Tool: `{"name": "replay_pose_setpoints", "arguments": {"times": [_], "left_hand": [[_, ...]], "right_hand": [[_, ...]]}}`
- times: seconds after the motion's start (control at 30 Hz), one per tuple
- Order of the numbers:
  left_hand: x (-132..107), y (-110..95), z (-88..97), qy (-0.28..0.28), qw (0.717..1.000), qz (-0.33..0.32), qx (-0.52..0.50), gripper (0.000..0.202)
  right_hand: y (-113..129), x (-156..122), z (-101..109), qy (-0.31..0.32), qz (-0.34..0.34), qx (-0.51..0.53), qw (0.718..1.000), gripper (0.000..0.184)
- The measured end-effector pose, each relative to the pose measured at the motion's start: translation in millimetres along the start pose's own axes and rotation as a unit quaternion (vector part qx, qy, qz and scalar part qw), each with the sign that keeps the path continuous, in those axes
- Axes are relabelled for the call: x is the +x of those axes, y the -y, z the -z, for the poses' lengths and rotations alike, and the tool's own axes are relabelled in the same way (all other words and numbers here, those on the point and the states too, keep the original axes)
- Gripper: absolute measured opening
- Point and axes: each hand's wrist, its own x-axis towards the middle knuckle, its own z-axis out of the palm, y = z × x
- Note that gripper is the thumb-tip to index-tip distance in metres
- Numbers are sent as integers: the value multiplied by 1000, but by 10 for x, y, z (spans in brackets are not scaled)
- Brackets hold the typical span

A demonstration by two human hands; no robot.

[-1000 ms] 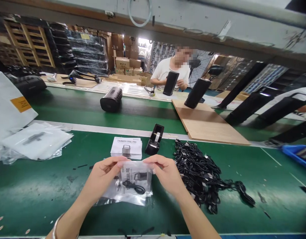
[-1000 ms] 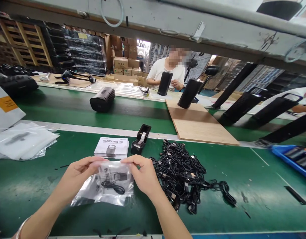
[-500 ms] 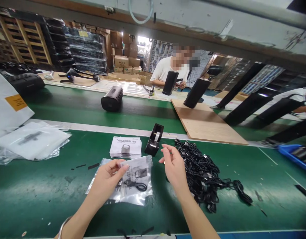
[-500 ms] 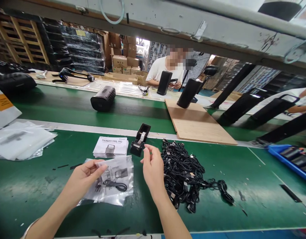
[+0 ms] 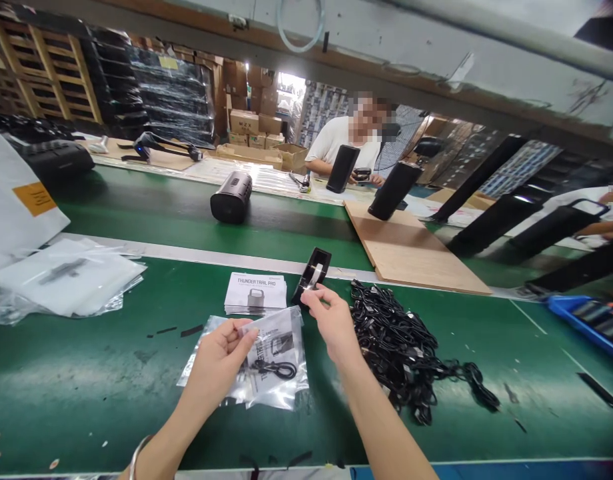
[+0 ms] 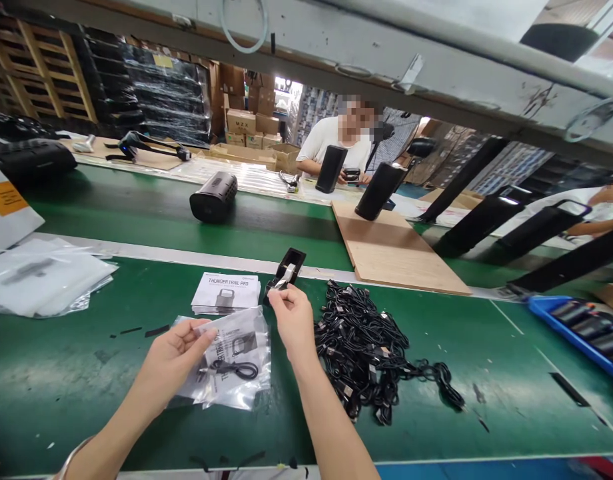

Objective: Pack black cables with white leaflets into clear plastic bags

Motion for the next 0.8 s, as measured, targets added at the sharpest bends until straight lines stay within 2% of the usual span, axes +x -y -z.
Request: {"name": "replay_pose_setpoints", "arguments": {"times": [0.2, 0.27, 0.43, 0.53, 0.57, 0.63, 0.67, 0.7, 0.8], "left_hand": [[1, 5, 10, 19, 1000, -11, -16, 28], [-10, -7, 7, 18, 999, -22, -24, 25], [-30, -33, -5, 13, 999, -34, -18, 21], [-36, -39, -23, 20, 999, -35, -5, 20], [-40, -42, -33, 20, 999, -36, -1, 20], [-53, -52, -55, 18, 999, -41, 4, 20], [-62, -61, -65, 17, 999, -43, 5, 19], [-74, -72, -74, 17, 999, -44, 5, 19], [-117, -117, -90, 13, 999, -41, 3, 18]], "right_hand": [[-107, -110, 46, -58, 35, -109, 992, 22], [-141, -143, 85, -56, 33, -133, 989, 20], [-155, -336, 144, 36, 21, -121, 992, 23], [-25, -508, 161, 143, -8, -5, 990, 18], [30, -555, 159, 182, -21, 47, 982, 23], [123, -615, 137, 228, -33, 128, 965, 54], [152, -626, 117, 230, -29, 144, 962, 64], [166, -625, 91, 224, -21, 148, 963, 65], [146, -579, -1, 180, -4, 114, 977, 39]]}}
